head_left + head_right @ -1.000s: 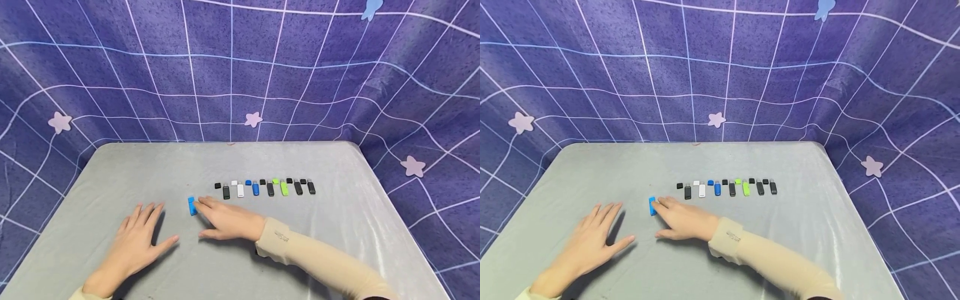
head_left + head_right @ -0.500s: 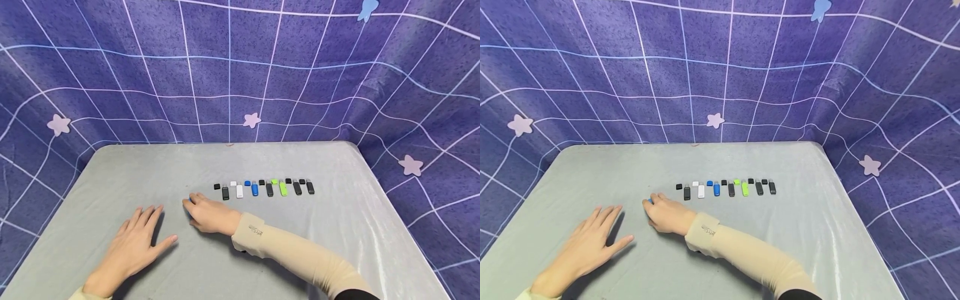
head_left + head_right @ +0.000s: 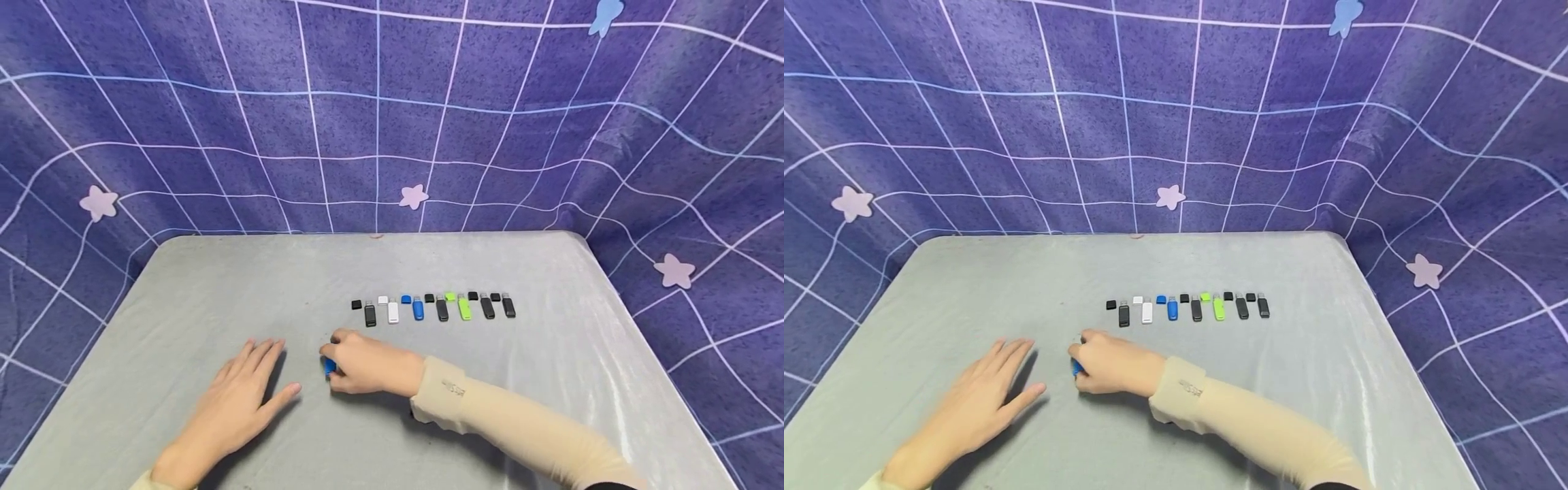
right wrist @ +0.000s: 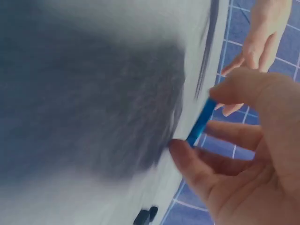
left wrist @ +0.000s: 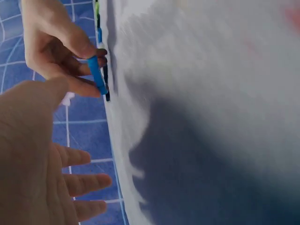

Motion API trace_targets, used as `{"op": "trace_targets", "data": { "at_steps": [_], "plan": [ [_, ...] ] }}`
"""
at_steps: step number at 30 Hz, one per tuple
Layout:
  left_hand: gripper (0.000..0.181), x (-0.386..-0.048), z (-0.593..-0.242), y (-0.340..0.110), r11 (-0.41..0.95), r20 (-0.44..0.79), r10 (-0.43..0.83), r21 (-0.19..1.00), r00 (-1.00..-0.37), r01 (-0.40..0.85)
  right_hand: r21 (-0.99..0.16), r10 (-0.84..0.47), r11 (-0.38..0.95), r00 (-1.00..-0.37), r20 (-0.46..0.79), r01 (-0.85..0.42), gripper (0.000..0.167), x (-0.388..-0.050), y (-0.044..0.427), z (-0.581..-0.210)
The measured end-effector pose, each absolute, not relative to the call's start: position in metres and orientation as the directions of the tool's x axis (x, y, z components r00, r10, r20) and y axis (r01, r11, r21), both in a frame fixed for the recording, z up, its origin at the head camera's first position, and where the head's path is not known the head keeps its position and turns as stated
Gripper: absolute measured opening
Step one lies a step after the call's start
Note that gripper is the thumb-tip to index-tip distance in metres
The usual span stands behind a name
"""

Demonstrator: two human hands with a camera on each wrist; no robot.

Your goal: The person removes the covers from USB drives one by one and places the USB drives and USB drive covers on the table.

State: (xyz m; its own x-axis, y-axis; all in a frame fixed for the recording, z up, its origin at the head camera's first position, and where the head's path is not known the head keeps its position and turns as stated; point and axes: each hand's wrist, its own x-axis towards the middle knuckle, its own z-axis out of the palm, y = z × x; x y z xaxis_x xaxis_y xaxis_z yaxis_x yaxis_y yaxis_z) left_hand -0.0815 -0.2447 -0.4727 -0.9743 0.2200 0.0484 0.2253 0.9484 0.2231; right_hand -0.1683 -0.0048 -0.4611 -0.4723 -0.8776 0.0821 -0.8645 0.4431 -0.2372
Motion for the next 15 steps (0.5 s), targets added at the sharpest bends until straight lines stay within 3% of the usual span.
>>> {"op": "trace_targets", "data": {
  "at_steps": [6, 15],
  "plan": [
    [0.071, -0.086, -0.472, -0.221, 0.905, 0.123, 0.33, 0.24, -0.936, 0.351, -0.384, -0.875, 0.362, -0.451, 0.175, -0.85, 0.042, -0.162, 0.03, -0.455],
    [0.056, -0.091, -0.474, -0.186, 0.829, 0.274, 0.435, 0.25, -0.858, 0.5, -0.546, -0.87, 0.275, -0.447, 0.209, -0.792, 0.038, -0.149, 0.052, -0.446]
  ]
}}
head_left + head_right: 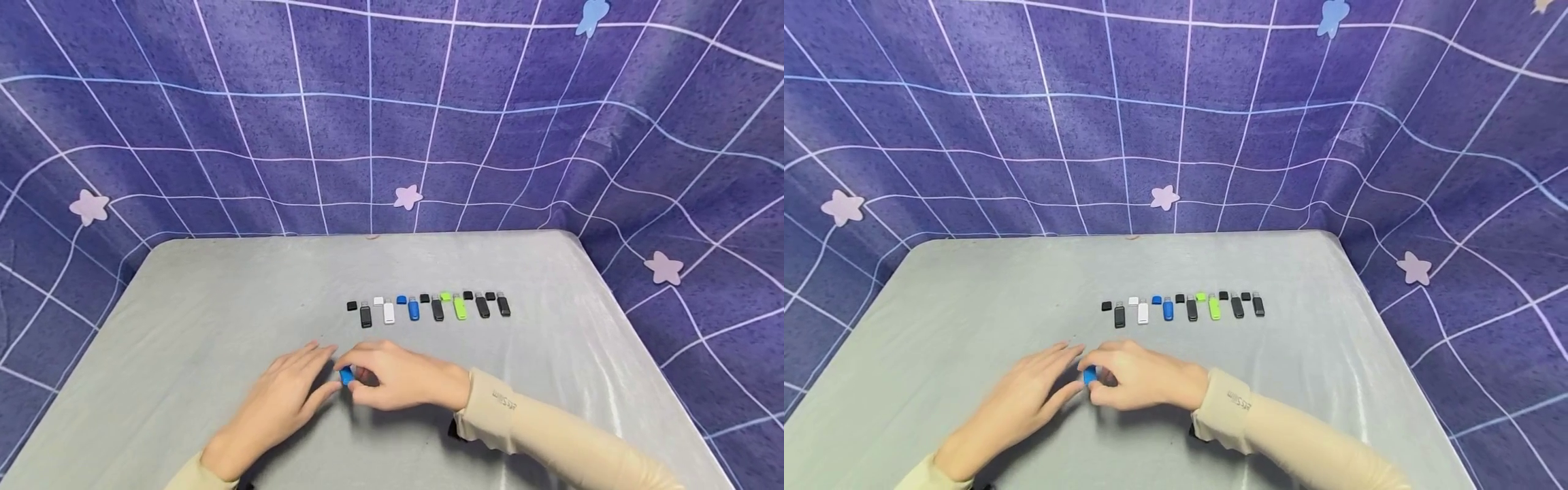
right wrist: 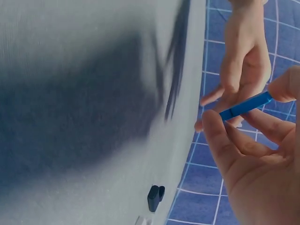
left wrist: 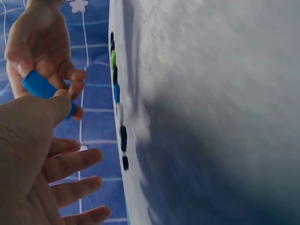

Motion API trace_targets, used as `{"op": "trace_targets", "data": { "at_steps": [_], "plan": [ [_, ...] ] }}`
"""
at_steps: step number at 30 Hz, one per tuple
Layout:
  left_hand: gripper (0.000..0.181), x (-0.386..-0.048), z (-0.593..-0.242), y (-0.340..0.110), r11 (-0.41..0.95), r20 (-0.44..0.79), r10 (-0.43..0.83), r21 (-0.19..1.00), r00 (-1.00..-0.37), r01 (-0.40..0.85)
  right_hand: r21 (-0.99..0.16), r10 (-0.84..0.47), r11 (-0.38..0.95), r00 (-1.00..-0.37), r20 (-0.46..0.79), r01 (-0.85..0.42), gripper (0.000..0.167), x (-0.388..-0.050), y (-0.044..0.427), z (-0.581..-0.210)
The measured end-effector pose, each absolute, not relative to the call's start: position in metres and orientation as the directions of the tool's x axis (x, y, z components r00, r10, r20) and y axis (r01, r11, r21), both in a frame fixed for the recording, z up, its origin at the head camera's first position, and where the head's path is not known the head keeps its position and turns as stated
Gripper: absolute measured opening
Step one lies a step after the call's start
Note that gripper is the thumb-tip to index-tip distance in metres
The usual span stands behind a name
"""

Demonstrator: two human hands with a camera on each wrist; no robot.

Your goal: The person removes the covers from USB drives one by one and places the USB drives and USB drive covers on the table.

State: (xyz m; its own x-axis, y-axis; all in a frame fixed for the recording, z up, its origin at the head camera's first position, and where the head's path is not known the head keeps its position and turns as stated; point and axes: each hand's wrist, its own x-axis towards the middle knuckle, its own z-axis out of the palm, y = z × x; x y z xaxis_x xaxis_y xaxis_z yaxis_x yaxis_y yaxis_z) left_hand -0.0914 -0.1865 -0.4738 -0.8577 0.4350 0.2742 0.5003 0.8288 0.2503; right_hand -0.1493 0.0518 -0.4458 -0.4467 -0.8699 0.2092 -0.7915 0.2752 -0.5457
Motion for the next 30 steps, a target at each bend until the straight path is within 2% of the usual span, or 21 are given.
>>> {"op": "trace_targets", "data": {
  "at_steps": [6, 13, 16, 19, 22, 25, 30],
  "plan": [
    [0.036, -0.095, -0.471, -0.174, 0.788, 0.369, 0.494, 0.192, -0.787, 0.585, -0.591, -0.859, 0.284, -0.474, 0.193, -0.755, 0.037, -0.145, 0.057, -0.443],
    [0.04, -0.096, -0.47, -0.166, 0.766, 0.414, 0.506, 0.189, -0.757, 0.615, -0.66, -0.856, 0.251, -0.481, 0.19, -0.708, 0.039, -0.142, 0.065, -0.443],
    [0.033, -0.098, -0.469, -0.163, 0.746, 0.436, 0.506, 0.211, -0.744, 0.631, -0.681, -0.846, 0.263, -0.503, 0.178, -0.684, 0.038, -0.141, 0.068, -0.443],
    [0.021, -0.099, -0.468, -0.159, 0.722, 0.458, 0.518, 0.219, -0.722, 0.657, -0.699, -0.834, 0.269, -0.523, 0.175, -0.663, 0.034, -0.141, 0.069, -0.443],
    [0.011, -0.1, -0.467, -0.156, 0.703, 0.466, 0.538, 0.212, -0.702, 0.679, -0.704, -0.825, 0.258, -0.531, 0.196, -0.662, 0.023, -0.141, 0.069, -0.444],
    [0.021, -0.1, -0.465, -0.154, 0.695, 0.474, 0.558, 0.182, -0.681, 0.696, -0.69, -0.818, 0.274, -0.54, 0.199, -0.67, 0.016, -0.141, 0.069, -0.443],
    [0.04, -0.102, -0.462, -0.15, 0.704, 0.51, 0.586, 0.065, -0.63, 0.707, -0.612, -0.808, 0.349, -0.559, 0.187, -0.709, 0.019, -0.138, 0.069, -0.44]
  ]
}}
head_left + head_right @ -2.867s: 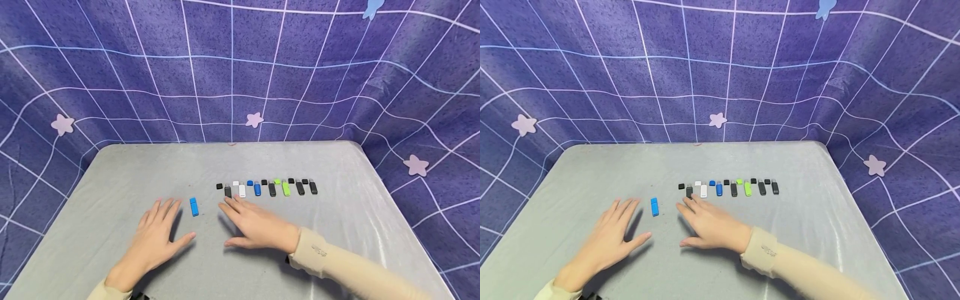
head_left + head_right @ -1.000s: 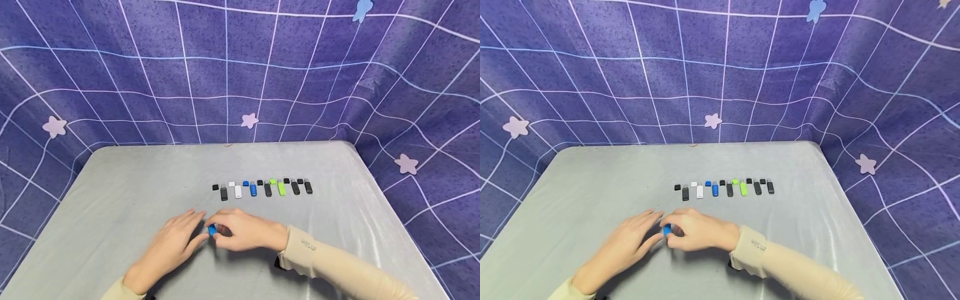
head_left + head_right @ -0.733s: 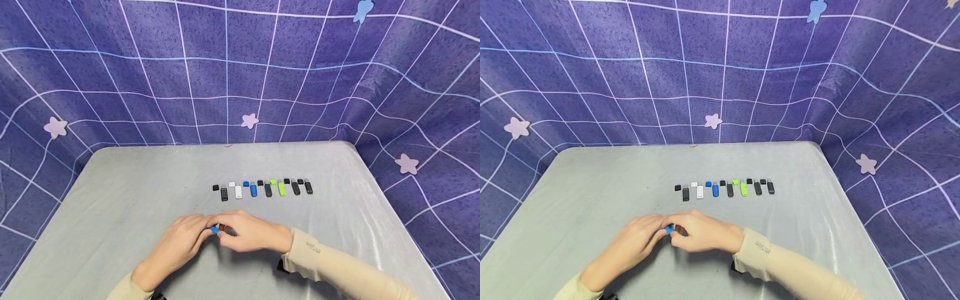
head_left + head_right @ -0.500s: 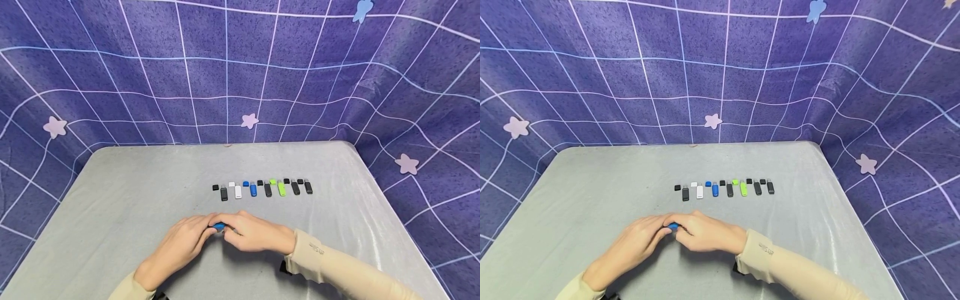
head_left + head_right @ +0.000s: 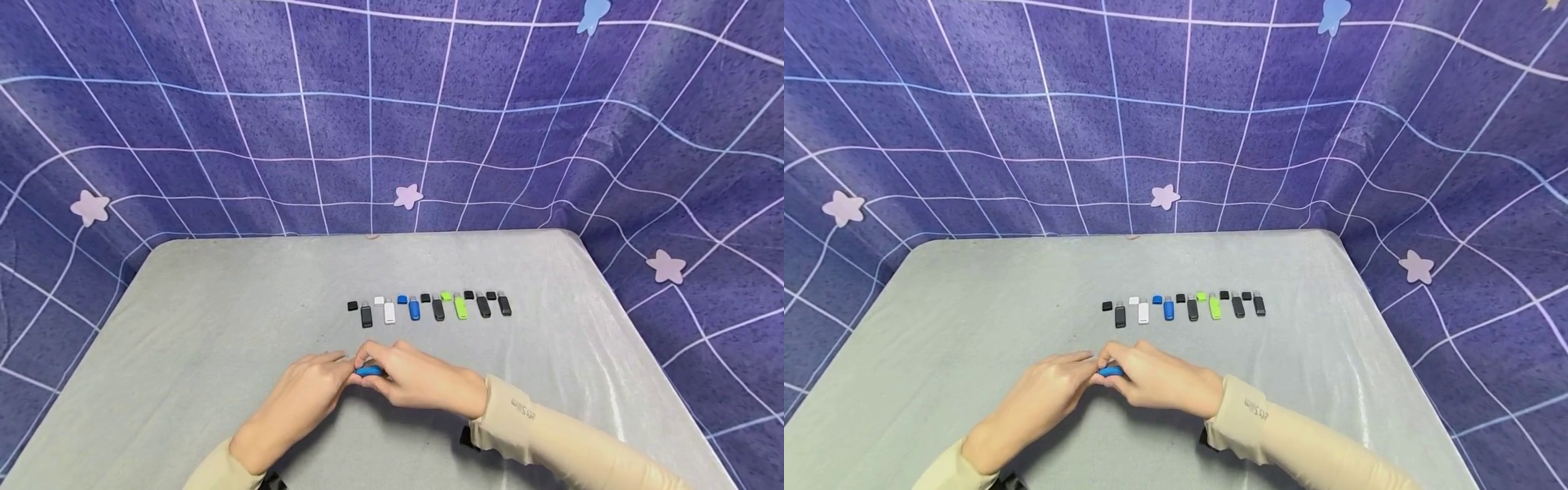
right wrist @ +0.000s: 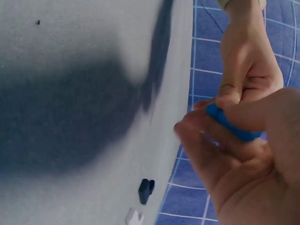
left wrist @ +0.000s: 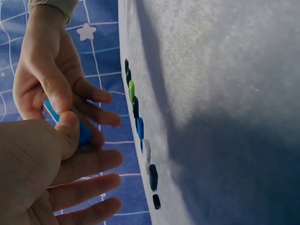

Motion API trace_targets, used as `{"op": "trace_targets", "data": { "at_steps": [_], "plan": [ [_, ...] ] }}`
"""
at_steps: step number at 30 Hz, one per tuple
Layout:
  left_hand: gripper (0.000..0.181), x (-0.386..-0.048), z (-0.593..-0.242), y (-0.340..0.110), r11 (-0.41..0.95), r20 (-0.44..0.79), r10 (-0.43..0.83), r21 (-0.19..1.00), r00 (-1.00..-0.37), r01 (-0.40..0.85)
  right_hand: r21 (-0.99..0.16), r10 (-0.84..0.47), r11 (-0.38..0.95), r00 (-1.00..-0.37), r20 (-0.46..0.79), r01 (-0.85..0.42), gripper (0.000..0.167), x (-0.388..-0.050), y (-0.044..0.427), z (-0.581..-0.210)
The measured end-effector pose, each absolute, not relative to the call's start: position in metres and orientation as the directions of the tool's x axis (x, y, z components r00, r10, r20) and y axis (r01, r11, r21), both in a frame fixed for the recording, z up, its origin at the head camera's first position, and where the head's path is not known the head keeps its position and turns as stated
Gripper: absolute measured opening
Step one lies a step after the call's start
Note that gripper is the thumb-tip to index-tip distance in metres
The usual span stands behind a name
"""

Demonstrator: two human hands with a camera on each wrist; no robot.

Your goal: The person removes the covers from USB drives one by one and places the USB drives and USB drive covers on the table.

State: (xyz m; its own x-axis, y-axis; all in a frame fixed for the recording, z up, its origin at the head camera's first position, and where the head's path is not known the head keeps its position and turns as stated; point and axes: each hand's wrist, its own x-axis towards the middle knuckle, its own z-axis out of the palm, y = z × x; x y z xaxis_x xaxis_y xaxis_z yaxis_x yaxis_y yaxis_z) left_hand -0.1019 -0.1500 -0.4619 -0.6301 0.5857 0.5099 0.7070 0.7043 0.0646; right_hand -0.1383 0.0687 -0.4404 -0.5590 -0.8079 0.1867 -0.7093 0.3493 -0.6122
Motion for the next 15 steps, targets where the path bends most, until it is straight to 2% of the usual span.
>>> {"op": "trace_targets", "data": {
  "at_steps": [4, 9, 15],
  "plan": [
    [0.038, -0.1016, -0.4597, -0.1464, 0.697, 0.532, 0.596, 0.029, -0.602, 0.716, -0.54, -0.814, 0.399, -0.558, 0.164, -0.741, 0.018, -0.1392, 0.0699, -0.4403],
    [0.02, -0.101, -0.4567, -0.1428, 0.669, 0.529, 0.582, 0.121, -0.618, 0.733, -0.529, -0.823, 0.418, -0.555, 0.123, -0.738, 0.018, -0.1419, 0.0742, -0.4395],
    [0.015, -0.1006, -0.4538, -0.1395, 0.663, 0.518, 0.559, 0.189, -0.647, 0.724, -0.549, -0.847, 0.367, -0.514, 0.137, -0.751, 0.044, -0.1409, 0.078, -0.4351]
  ]
}}
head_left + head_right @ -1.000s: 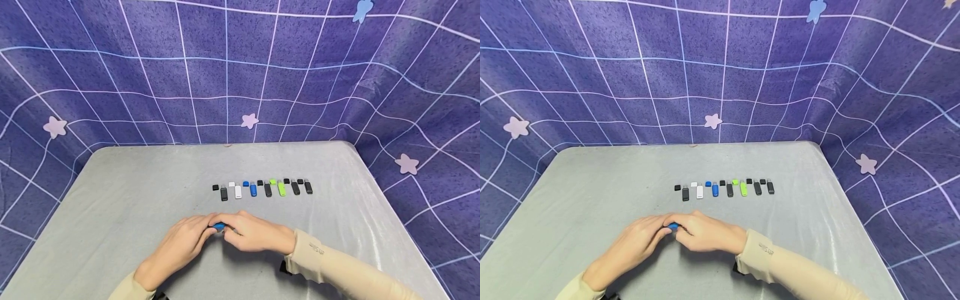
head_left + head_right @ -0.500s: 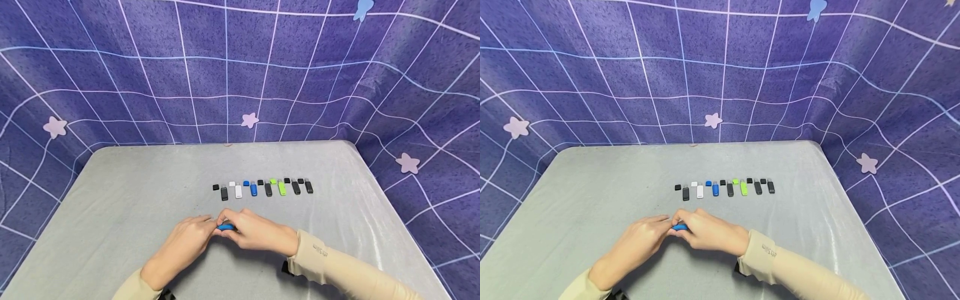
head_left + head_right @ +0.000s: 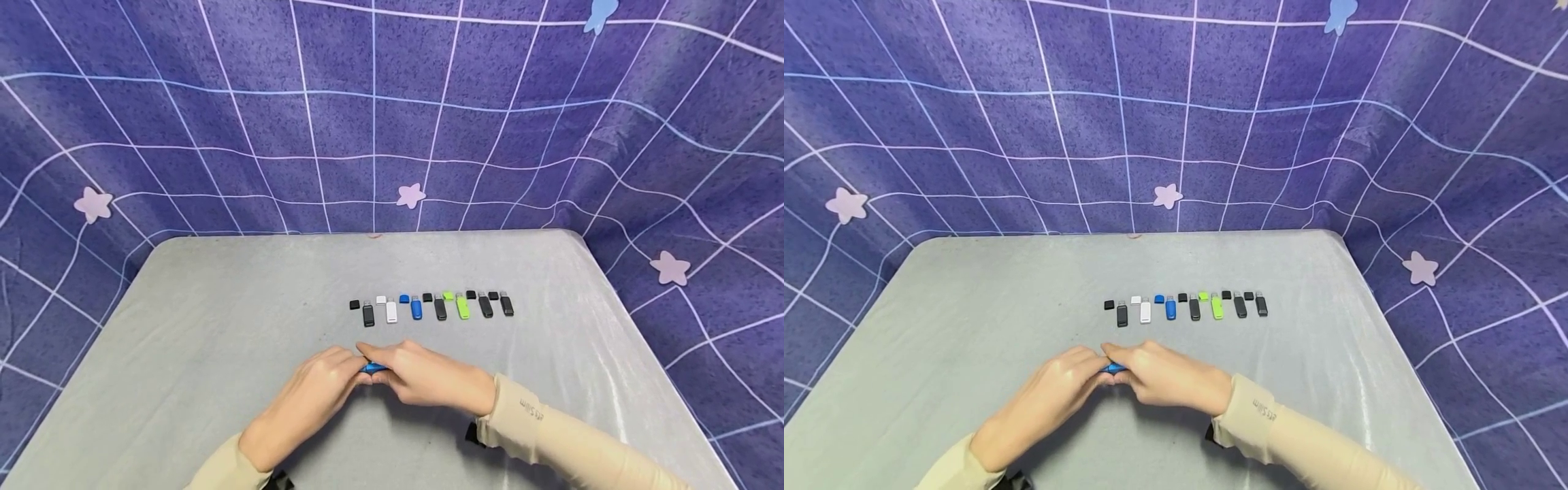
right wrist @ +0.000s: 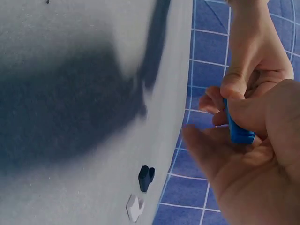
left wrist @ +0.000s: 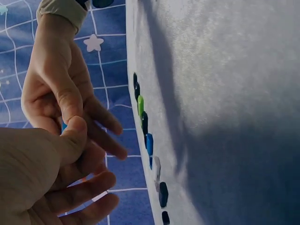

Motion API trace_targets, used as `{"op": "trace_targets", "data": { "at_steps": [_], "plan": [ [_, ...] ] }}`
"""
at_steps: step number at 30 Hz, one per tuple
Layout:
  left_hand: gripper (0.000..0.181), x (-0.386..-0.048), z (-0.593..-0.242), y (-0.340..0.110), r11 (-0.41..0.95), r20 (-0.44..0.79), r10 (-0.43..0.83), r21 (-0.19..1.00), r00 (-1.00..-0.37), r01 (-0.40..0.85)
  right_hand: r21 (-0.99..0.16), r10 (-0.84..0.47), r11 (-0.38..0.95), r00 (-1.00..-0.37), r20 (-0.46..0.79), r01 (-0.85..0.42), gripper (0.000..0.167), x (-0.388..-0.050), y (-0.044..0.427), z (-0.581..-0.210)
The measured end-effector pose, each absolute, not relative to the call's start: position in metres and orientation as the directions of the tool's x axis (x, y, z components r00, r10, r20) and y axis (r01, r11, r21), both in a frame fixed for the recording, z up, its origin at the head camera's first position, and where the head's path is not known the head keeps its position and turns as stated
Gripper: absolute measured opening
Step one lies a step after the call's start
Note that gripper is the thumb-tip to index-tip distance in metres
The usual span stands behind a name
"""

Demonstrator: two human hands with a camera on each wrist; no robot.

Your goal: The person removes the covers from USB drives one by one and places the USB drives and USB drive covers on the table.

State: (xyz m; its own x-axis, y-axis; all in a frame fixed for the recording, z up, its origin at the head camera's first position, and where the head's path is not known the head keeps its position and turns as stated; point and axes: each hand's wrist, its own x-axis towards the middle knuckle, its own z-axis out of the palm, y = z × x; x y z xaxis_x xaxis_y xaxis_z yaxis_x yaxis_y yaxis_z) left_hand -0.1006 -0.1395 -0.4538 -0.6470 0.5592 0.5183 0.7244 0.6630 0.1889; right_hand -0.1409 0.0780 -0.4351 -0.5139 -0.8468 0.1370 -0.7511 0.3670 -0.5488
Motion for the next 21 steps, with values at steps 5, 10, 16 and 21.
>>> {"op": "trace_targets", "data": {
  "at_steps": [5, 10, 16, 21],
  "plan": [
    [0.017, -0.1025, -0.4522, -0.136, 0.65, 0.512, 0.574, 0.19, -0.639, 0.736, -0.617, -0.856, 0.355, -0.509, 0.086, -0.702, 0.054, -0.1419, 0.0798, -0.4313],
    [0.015, -0.1037, -0.4524, -0.1346, 0.636, 0.522, 0.587, 0.176, -0.619, 0.751, -0.602, -0.856, 0.358, -0.508, 0.094, -0.714, 0.052, -0.1422, 0.0803, -0.4313],
    [0.005, -0.1032, -0.4512, -0.1356, 0.58, 0.534, 0.62, 0.183, -0.575, 0.794, -0.482, -0.866, 0.357, -0.477, 0.151, -0.8, 0.041, -0.1378, 0.0841, -0.4297],
    [0.005, -0.1028, -0.4457, -0.1355, 0.522, 0.549, 0.632, 0.219, -0.547, 0.824, -0.446, -0.872, 0.302, -0.433, 0.228, -0.843, 0.033, -0.1352, 0.0885, -0.4282]
  ]
}}
